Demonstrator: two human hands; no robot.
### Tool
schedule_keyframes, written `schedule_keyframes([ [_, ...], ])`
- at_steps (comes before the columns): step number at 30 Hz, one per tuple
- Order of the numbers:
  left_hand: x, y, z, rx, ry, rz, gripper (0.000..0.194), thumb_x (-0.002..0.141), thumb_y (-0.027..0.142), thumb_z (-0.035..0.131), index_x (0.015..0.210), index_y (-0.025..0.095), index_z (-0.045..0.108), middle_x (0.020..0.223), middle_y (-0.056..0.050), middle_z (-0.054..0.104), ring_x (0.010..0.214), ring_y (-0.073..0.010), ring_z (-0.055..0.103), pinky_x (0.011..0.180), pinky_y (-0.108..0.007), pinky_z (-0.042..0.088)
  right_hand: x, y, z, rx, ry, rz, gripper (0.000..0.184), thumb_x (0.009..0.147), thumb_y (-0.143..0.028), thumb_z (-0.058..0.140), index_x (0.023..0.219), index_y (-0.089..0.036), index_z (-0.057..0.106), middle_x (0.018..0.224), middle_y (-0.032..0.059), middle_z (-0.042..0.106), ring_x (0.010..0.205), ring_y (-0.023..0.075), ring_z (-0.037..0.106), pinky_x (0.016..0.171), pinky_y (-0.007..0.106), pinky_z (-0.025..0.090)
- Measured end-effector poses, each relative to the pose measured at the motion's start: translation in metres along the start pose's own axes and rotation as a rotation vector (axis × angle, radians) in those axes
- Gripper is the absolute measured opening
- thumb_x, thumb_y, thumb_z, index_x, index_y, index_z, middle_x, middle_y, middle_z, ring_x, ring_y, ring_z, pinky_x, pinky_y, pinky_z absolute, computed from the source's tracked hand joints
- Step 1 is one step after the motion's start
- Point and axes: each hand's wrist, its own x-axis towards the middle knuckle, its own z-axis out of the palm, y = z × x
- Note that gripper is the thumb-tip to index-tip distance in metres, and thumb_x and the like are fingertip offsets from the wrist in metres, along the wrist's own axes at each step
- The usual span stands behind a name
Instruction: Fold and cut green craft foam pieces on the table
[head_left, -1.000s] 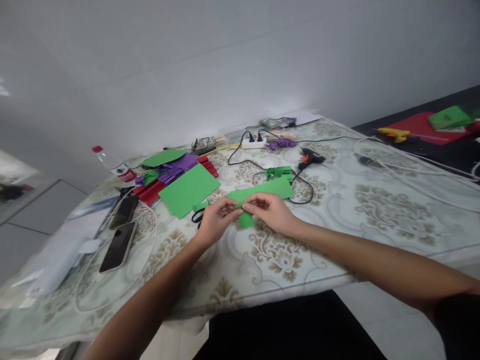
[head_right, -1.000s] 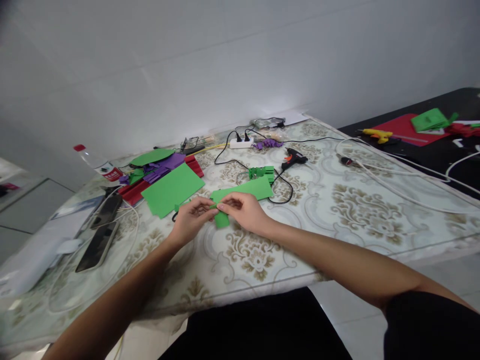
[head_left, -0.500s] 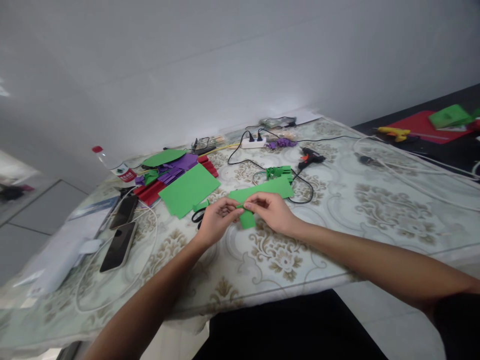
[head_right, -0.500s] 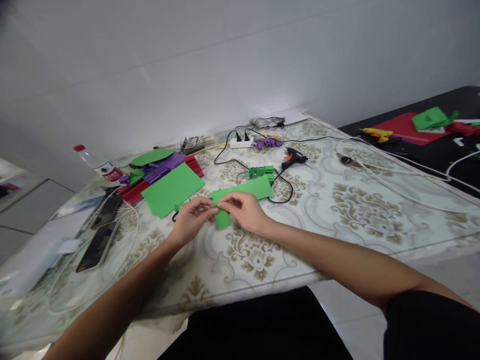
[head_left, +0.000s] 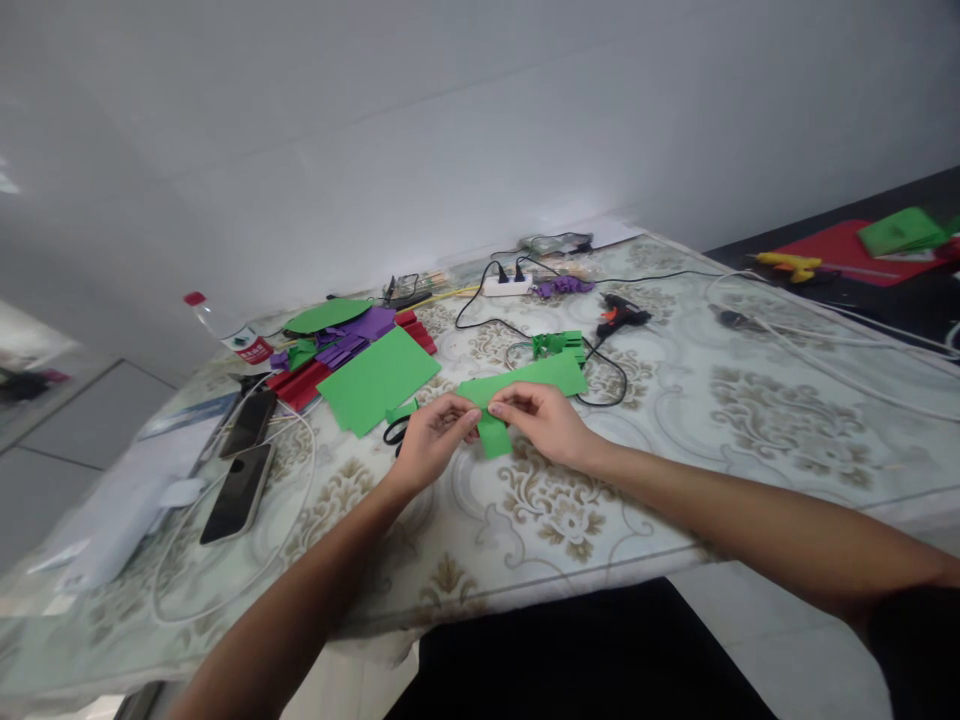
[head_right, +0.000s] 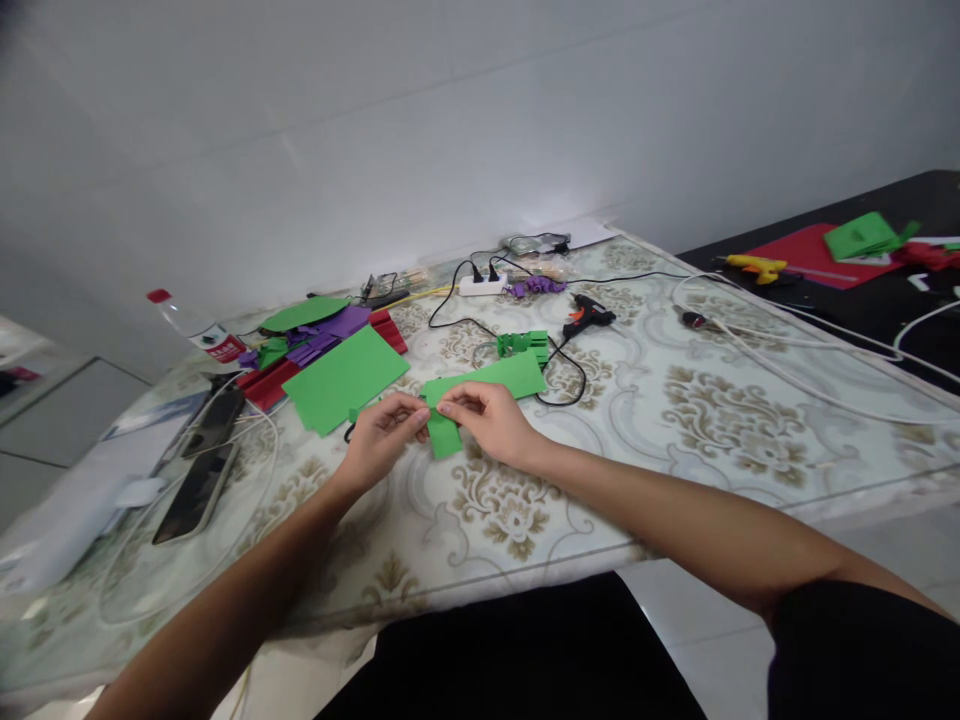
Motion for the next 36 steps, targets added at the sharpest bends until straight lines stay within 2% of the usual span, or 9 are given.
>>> schedule_keyframes([
  [10, 0.001, 0.001, 0.002, -0.024, 0.038, -0.025, 0.031, 0.085, 0.047, 0.070, 0.084, 0.016, 0.064, 0.063, 0.001, 0.063, 0.056, -0.0108, 0.063, 0.055, -0.023, 0.055, 0.000, -0.002, 0.000, 0.095, -0.031, 0.098, 0.038, 0.081, -0.056, 0.069, 0.081, -0.017, 0.071, 0.076, 0.0031, 0.071, 0.071, 0.0173, 0.065, 0.070, 0.031, 0.055],
  [15, 0.001, 0.002, 0.002, -0.020, 0.083, -0.049, 0.033, 0.085, 0.048, 0.070, 0.083, 0.016, 0.062, 0.062, 0.002, 0.062, 0.053, -0.0104, 0.061, 0.053, -0.023, 0.053, -0.001, 0.006, 0.003, 0.092, 0.011, 0.114, 0.044, 0.067, -0.045, 0.084, 0.094, -0.018, 0.063, 0.077, 0.0018, 0.071, 0.070, 0.0167, 0.066, 0.069, 0.031, 0.054],
  [19, 0.001, 0.002, 0.002, -0.061, 0.059, -0.086, 0.034, 0.085, 0.048, 0.069, 0.082, 0.016, 0.059, 0.063, 0.001, 0.063, 0.056, -0.0111, 0.061, 0.054, -0.023, 0.052, -0.002, 0.006, 0.002, 0.032, 0.038, 0.072, 0.039, 0.074, -0.043, 0.080, 0.097, -0.019, 0.059, 0.077, 0.0018, 0.070, 0.073, 0.0171, 0.067, 0.070, 0.030, 0.053],
  [26, 0.001, 0.004, 0.001, -0.049, -0.023, -0.127, 0.033, 0.083, 0.047, 0.070, 0.080, 0.017, 0.058, 0.065, 0.000, 0.066, 0.058, -0.0124, 0.062, 0.056, -0.024, 0.053, -0.002, 0.005, 0.000, -0.017, 0.057, 0.006, 0.025, 0.082, -0.039, 0.073, 0.095, -0.018, 0.067, 0.083, 0.0046, 0.072, 0.078, 0.0178, 0.067, 0.072, 0.030, 0.051],
  [31, 0.001, 0.001, 0.001, -0.034, -0.026, -0.121, 0.034, 0.085, 0.049, 0.068, 0.081, 0.016, 0.060, 0.065, -0.001, 0.066, 0.059, -0.0129, 0.064, 0.056, -0.024, 0.053, -0.002, 0.006, 0.000, -0.020, 0.046, -0.016, 0.023, 0.083, -0.036, 0.072, 0.097, -0.018, 0.071, 0.084, 0.0052, 0.074, 0.077, 0.0181, 0.068, 0.071, 0.030, 0.052],
  [36, 0.001, 0.001, 0.001, -0.006, -0.019, -0.108, 0.036, 0.086, 0.051, 0.067, 0.080, 0.016, 0.061, 0.062, 0.000, 0.064, 0.057, -0.0128, 0.064, 0.055, -0.024, 0.053, -0.002, 0.005, 0.000, -0.033, 0.041, -0.001, 0.028, 0.080, -0.043, 0.075, 0.092, -0.018, 0.075, 0.086, 0.0072, 0.076, 0.077, 0.0202, 0.069, 0.073, 0.033, 0.054],
])
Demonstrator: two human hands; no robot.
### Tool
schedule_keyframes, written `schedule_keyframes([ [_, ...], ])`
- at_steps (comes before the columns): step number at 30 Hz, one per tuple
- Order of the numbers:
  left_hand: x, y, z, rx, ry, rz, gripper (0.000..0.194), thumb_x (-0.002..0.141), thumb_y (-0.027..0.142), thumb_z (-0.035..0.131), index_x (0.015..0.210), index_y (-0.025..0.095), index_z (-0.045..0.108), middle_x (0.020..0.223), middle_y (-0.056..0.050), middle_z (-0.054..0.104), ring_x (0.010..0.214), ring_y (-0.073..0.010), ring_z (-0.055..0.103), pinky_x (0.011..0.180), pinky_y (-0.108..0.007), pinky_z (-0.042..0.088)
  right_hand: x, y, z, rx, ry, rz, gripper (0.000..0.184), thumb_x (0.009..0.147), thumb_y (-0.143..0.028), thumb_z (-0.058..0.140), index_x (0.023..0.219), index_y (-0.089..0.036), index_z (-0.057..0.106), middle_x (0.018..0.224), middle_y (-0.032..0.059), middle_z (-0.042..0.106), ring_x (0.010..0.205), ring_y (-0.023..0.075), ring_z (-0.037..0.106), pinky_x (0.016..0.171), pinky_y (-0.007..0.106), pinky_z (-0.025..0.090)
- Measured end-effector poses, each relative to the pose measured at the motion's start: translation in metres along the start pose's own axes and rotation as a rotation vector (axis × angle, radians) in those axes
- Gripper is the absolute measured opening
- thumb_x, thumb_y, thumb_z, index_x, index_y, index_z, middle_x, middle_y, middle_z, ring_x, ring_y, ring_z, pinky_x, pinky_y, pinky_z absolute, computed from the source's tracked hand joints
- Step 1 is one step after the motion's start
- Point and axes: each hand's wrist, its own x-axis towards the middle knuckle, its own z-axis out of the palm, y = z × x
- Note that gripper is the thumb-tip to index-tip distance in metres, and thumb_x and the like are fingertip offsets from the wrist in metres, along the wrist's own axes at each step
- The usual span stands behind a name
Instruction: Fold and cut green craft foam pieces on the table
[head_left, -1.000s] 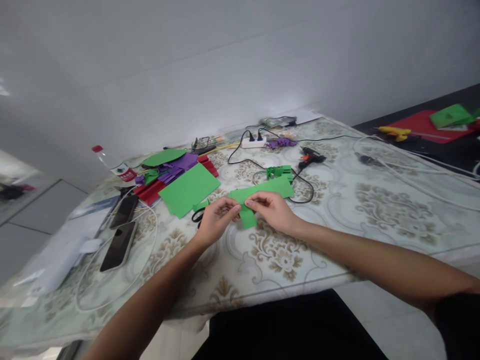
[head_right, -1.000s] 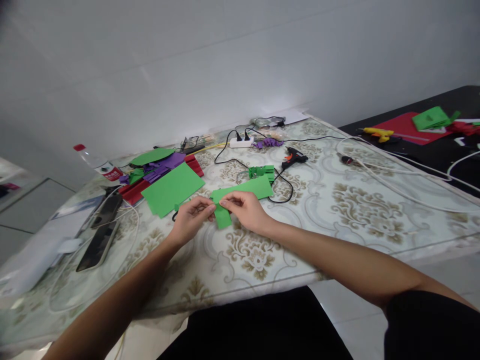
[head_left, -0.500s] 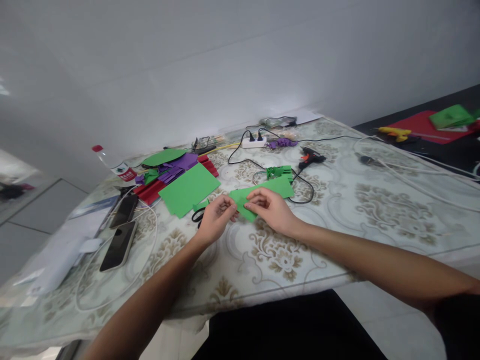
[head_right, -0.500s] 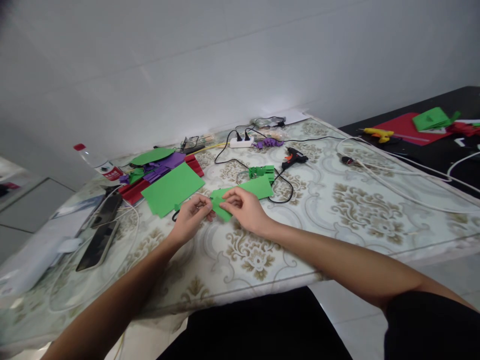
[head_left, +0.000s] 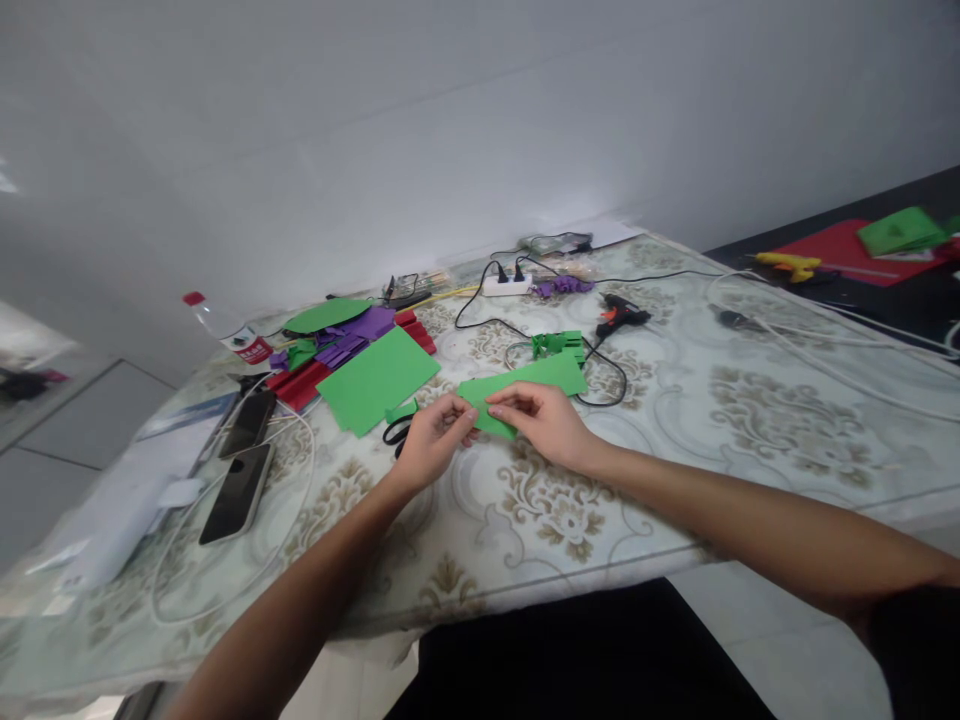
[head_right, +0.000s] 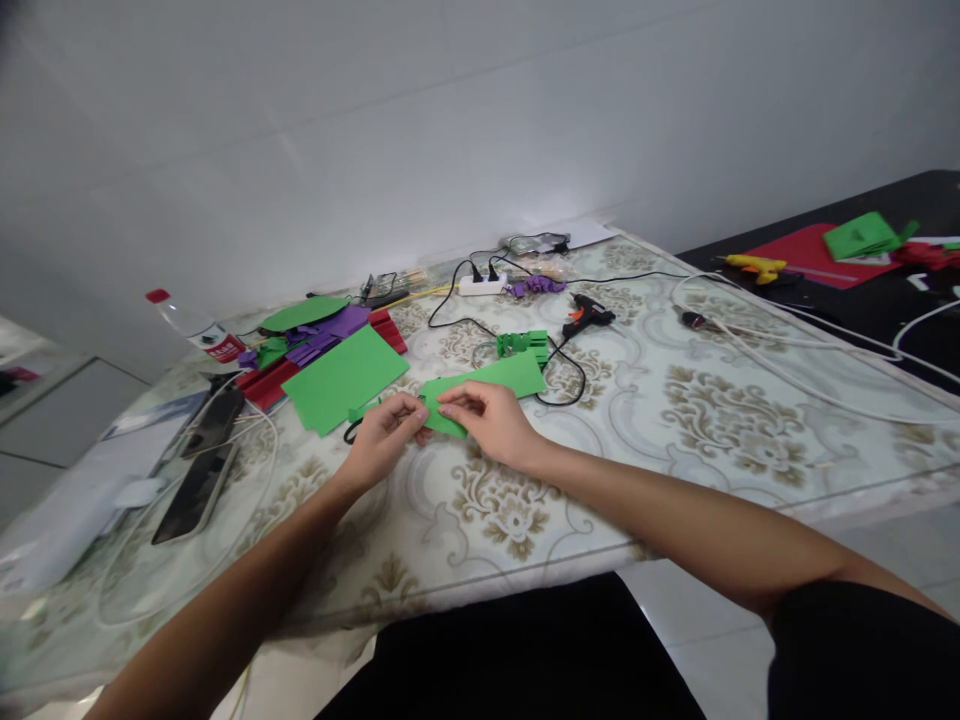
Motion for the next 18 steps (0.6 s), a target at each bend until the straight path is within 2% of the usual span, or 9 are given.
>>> schedule_keyframes([
  [11, -0.0014, 0.0013, -0.0003, 0.008, -0.011, 0.023, 0.035, 0.088, 0.050, 0.065, 0.081, 0.016, 0.061, 0.064, -0.001, 0.065, 0.058, -0.0126, 0.064, 0.055, -0.024, 0.053, 0.0002, -0.0010, -0.0012, -0.018, 0.006, -0.006, 0.027, 0.080, -0.042, 0.075, 0.091, -0.017, 0.076, 0.086, 0.0073, 0.077, 0.078, 0.0202, 0.070, 0.072, 0.032, 0.054],
  [18, -0.0005, 0.0002, 0.0004, -0.013, -0.002, 0.021, 0.034, 0.085, 0.049, 0.069, 0.079, 0.016, 0.060, 0.063, 0.002, 0.058, 0.055, -0.0104, 0.060, 0.054, -0.022, 0.054, -0.0011, -0.0031, -0.0009, -0.072, -0.019, -0.032, 0.023, 0.081, -0.038, 0.074, 0.090, -0.017, 0.078, 0.085, 0.0064, 0.078, 0.073, 0.0185, 0.067, 0.068, 0.030, 0.051],
])
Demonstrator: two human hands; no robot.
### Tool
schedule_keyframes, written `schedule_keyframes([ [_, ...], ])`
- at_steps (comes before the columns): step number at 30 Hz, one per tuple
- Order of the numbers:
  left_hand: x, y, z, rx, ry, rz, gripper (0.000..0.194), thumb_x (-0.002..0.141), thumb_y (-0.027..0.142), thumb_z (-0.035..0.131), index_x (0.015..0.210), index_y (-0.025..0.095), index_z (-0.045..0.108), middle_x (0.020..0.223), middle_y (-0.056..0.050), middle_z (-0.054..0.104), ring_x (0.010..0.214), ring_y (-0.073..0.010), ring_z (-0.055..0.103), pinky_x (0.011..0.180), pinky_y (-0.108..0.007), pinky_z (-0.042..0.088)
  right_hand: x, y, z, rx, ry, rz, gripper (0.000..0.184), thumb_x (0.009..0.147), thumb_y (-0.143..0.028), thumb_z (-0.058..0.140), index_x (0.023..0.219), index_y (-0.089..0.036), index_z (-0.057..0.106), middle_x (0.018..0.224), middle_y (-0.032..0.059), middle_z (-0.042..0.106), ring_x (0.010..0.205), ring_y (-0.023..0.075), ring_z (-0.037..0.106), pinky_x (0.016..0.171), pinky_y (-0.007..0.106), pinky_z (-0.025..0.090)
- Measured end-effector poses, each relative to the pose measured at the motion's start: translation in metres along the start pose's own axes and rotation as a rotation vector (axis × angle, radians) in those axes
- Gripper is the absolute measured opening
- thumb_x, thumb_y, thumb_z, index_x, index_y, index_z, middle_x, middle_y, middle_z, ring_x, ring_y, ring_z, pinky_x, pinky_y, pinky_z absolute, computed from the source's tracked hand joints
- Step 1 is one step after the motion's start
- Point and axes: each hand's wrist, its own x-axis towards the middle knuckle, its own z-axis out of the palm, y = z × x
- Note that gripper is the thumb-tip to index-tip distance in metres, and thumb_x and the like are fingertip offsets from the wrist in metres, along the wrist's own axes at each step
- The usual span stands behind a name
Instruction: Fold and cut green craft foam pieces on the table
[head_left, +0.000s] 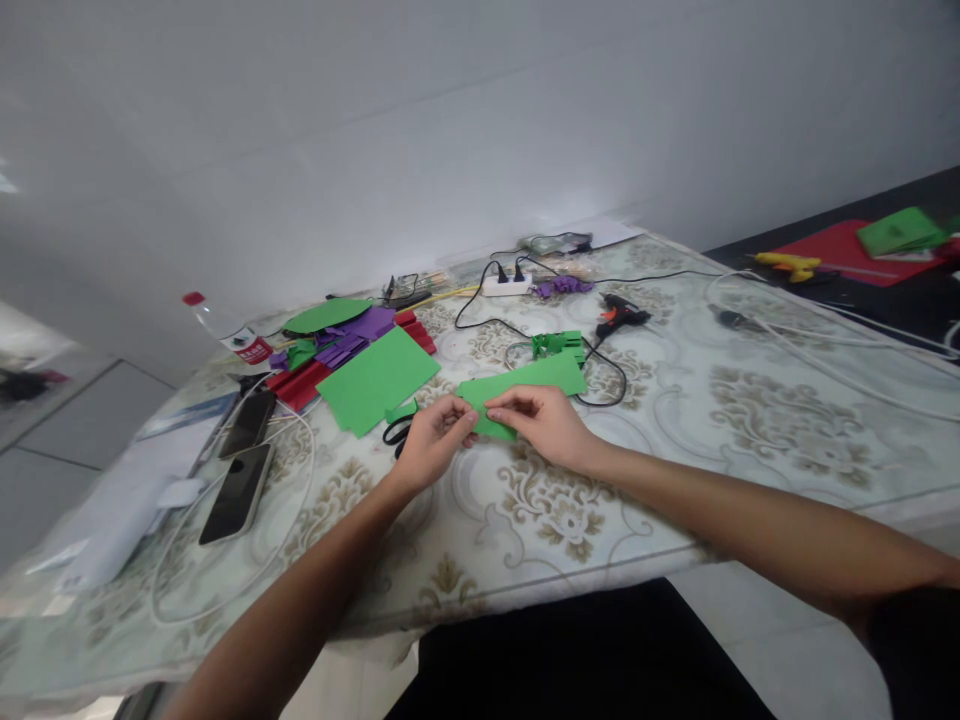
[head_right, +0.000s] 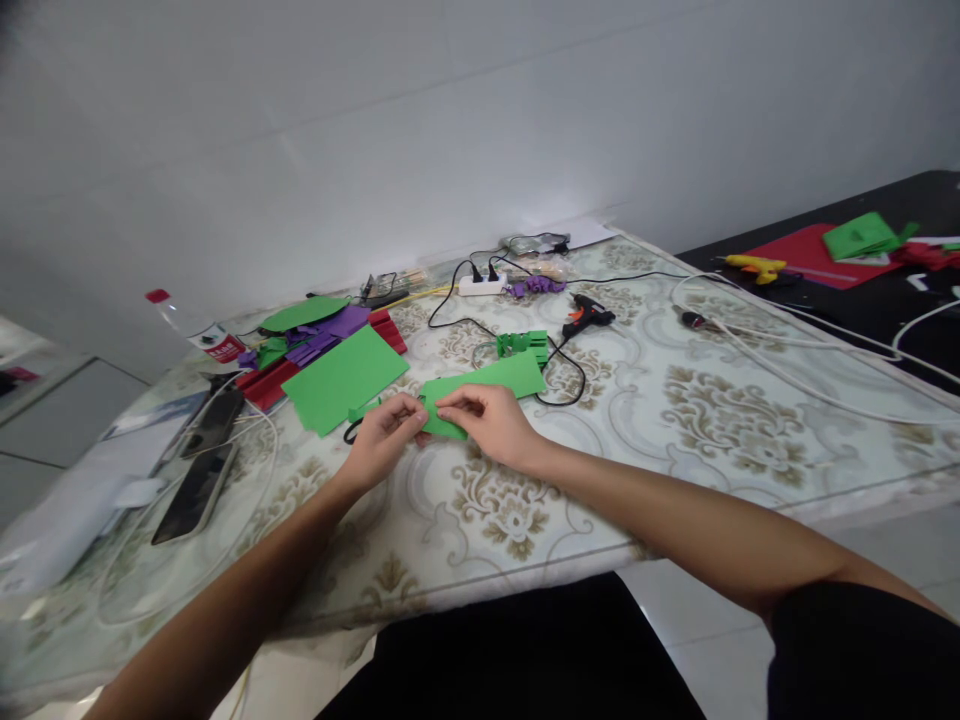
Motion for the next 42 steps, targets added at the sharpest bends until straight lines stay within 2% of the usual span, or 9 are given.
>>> schedule_keyframes([
  [10, -0.0009, -0.0034, -0.0012, 0.028, -0.008, 0.044, 0.029, 0.089, 0.043, 0.065, 0.079, 0.016, 0.061, 0.066, 0.002, 0.053, 0.058, -0.0096, 0.053, 0.053, -0.020, 0.053, -0.0023, -0.0025, 0.0004, -0.056, -0.033, -0.031, 0.016, 0.084, -0.030, 0.071, 0.091, -0.018, 0.079, 0.084, 0.0048, 0.078, 0.073, 0.0172, 0.065, 0.068, 0.028, 0.048],
  [16, -0.0023, -0.0032, -0.0010, 0.033, -0.003, 0.047, 0.029, 0.090, 0.044, 0.063, 0.079, 0.017, 0.060, 0.066, 0.002, 0.052, 0.059, -0.0100, 0.053, 0.053, -0.021, 0.053, -0.0025, -0.0026, 0.0014, -0.032, -0.024, -0.011, 0.018, 0.083, -0.034, 0.073, 0.090, -0.018, 0.077, 0.082, 0.0043, 0.077, 0.072, 0.0169, 0.066, 0.067, 0.027, 0.049],
  [22, -0.0021, -0.0052, -0.0014, 0.044, -0.001, 0.034, 0.030, 0.091, 0.045, 0.062, 0.081, 0.017, 0.059, 0.067, 0.002, 0.054, 0.059, -0.0102, 0.055, 0.054, -0.022, 0.052, -0.0026, -0.0020, 0.0033, 0.048, -0.009, 0.020, 0.029, 0.078, -0.045, 0.077, 0.089, -0.018, 0.073, 0.082, 0.0056, 0.076, 0.077, 0.0197, 0.069, 0.071, 0.030, 0.054],
  [25, -0.0019, -0.0055, -0.0011, 0.048, 0.004, 0.037, 0.032, 0.090, 0.047, 0.062, 0.080, 0.017, 0.059, 0.067, 0.002, 0.054, 0.057, -0.0098, 0.055, 0.053, -0.021, 0.051, -0.0027, -0.0025, 0.0027, 0.032, -0.016, 0.008, 0.028, 0.081, -0.043, 0.075, 0.093, -0.019, 0.075, 0.085, 0.0059, 0.077, 0.078, 0.0198, 0.070, 0.072, 0.031, 0.054],
  [30, -0.0028, -0.0060, 0.0000, 0.063, 0.005, 0.031, 0.032, 0.091, 0.048, 0.061, 0.081, 0.017, 0.058, 0.065, 0.003, 0.054, 0.056, -0.0096, 0.056, 0.054, -0.022, 0.050, -0.0021, -0.0042, 0.0003, -0.012, -0.023, 0.007, 0.023, 0.081, -0.040, 0.074, 0.088, -0.019, 0.078, 0.084, 0.0058, 0.078, 0.075, 0.0196, 0.069, 0.070, 0.031, 0.052],
  [42, -0.0026, -0.0071, 0.0001, 0.092, 0.006, 0.033, 0.033, 0.091, 0.049, 0.060, 0.081, 0.018, 0.057, 0.065, 0.003, 0.056, 0.055, -0.0105, 0.058, 0.054, -0.022, 0.048, -0.0004, 0.0024, 0.0030, 0.060, -0.041, 0.082, 0.034, 0.074, -0.048, 0.078, 0.087, -0.017, 0.074, 0.085, 0.0072, 0.077, 0.076, 0.0195, 0.070, 0.069, 0.030, 0.054],
])
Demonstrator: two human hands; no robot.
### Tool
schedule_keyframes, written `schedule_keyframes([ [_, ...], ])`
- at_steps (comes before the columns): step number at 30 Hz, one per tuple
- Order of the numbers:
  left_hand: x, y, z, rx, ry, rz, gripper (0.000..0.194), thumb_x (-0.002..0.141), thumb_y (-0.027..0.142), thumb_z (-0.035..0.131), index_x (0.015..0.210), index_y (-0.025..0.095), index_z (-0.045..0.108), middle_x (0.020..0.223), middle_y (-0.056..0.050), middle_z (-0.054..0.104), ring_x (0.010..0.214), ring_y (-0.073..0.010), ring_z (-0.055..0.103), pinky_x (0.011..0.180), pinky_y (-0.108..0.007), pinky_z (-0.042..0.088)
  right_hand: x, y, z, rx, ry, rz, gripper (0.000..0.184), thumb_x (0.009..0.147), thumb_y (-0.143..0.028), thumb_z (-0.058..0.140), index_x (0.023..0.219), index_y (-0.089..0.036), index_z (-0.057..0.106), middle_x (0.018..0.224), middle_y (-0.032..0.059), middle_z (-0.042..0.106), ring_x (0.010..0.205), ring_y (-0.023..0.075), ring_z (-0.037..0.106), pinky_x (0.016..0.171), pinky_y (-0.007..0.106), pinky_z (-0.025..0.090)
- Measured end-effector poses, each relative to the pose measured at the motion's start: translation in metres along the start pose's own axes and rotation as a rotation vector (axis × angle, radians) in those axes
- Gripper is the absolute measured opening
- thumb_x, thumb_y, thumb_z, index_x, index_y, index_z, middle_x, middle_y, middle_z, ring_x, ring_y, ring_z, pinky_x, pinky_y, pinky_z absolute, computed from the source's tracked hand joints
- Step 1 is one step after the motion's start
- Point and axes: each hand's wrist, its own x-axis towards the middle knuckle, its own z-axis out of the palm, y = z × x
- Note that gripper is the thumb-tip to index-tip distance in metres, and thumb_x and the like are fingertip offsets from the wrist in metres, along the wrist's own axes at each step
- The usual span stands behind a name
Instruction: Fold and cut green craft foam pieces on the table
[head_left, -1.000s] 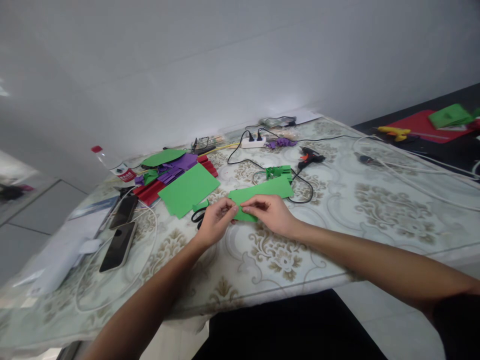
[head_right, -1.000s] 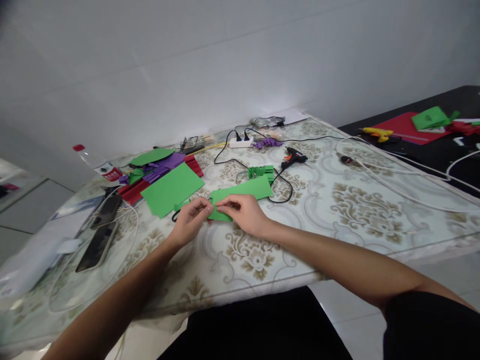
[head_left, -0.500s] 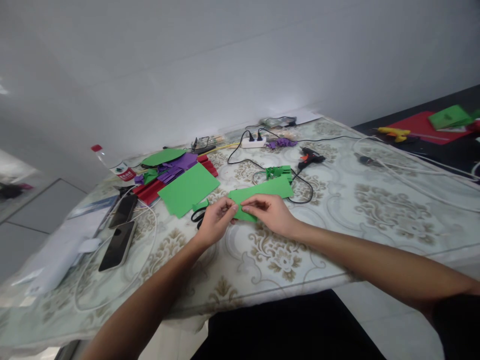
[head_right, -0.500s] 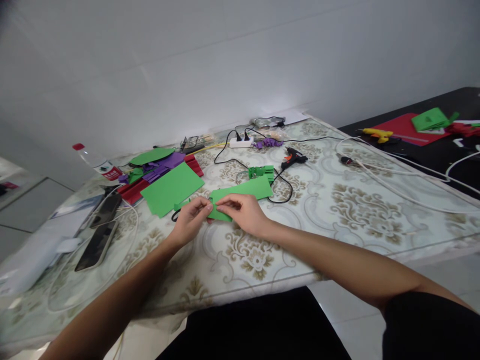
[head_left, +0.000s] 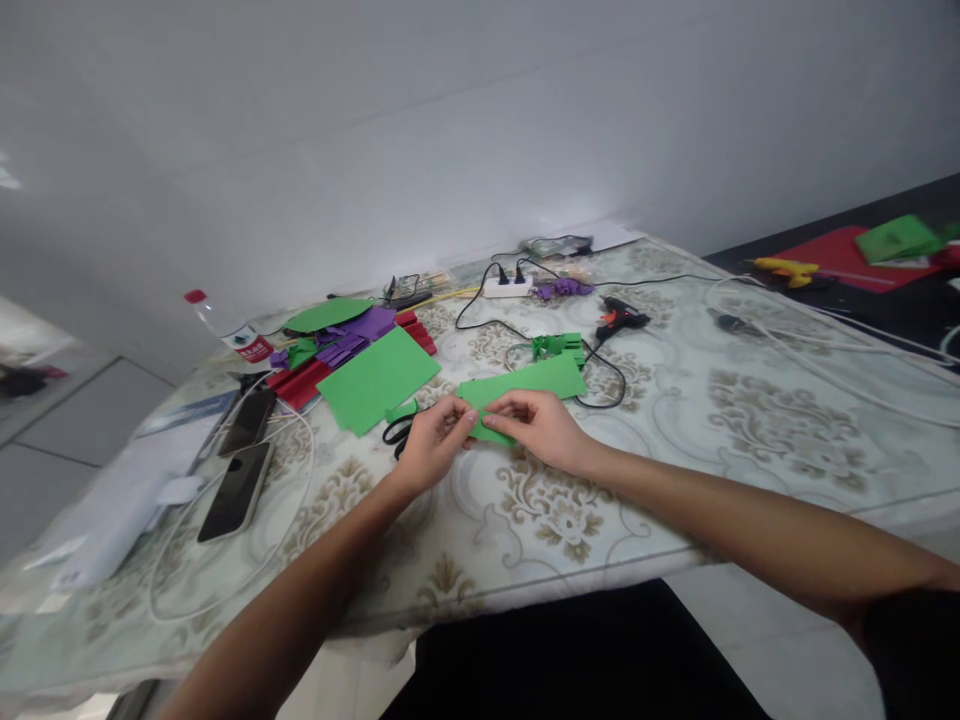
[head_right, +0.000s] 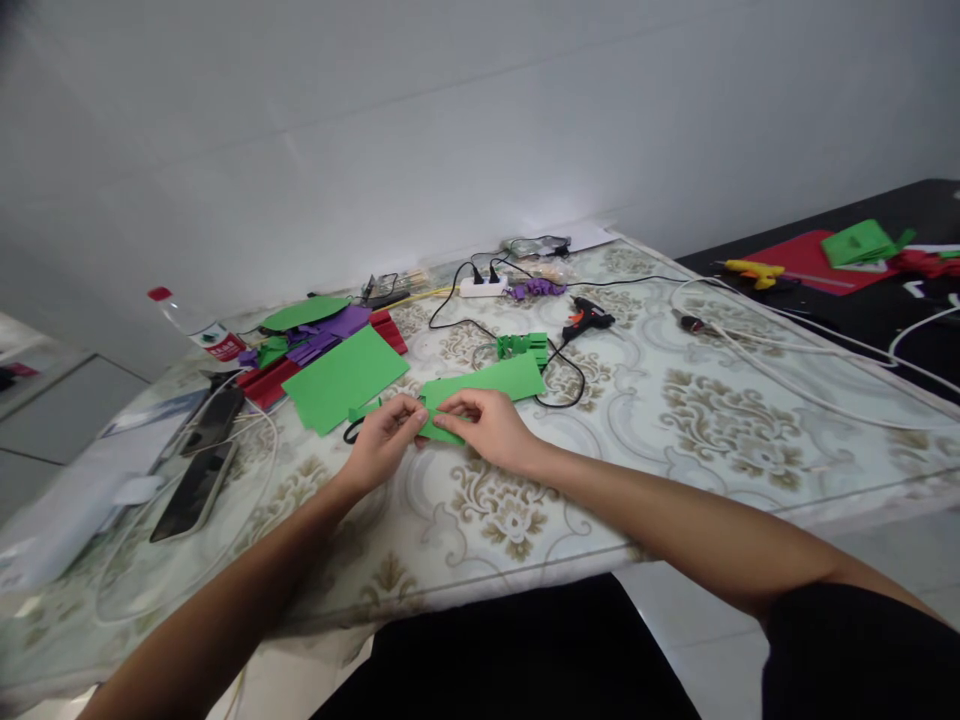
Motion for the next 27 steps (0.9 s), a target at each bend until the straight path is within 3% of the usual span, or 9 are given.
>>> schedule_keyframes([
  [12, -0.0013, -0.0057, 0.0010, 0.007, -0.012, 0.017, 0.027, 0.092, 0.044, 0.061, 0.088, 0.017, 0.058, 0.067, 0.001, 0.063, 0.057, -0.0115, 0.059, 0.058, -0.024, 0.048, 0.0029, -0.0014, -0.0036, 0.009, 0.021, 0.045, 0.038, 0.075, -0.054, 0.076, 0.082, -0.017, 0.071, 0.074, 0.0037, 0.072, 0.065, 0.0163, 0.064, 0.059, 0.028, 0.049],
  [20, -0.0021, -0.0027, -0.0026, 0.265, -0.076, 0.140, 0.022, 0.094, 0.039, 0.059, 0.090, 0.018, 0.062, 0.069, 0.001, 0.063, 0.063, -0.0120, 0.058, 0.063, -0.023, 0.046, 0.0002, -0.0029, -0.0009, -0.009, 0.003, -0.015, 0.036, 0.079, -0.052, 0.073, 0.086, -0.017, 0.071, 0.080, 0.0047, 0.074, 0.071, 0.0177, 0.066, 0.065, 0.028, 0.051],
  [27, -0.0020, -0.0019, -0.0011, 0.149, -0.020, 0.105, 0.023, 0.090, 0.041, 0.064, 0.089, 0.018, 0.061, 0.074, -0.001, 0.063, 0.064, -0.0122, 0.059, 0.062, -0.023, 0.048, 0.0024, -0.0039, -0.0020, 0.045, 0.021, -0.002, 0.037, 0.077, -0.054, 0.074, 0.085, -0.018, 0.070, 0.080, 0.0038, 0.072, 0.072, 0.0174, 0.065, 0.067, 0.029, 0.052],
])
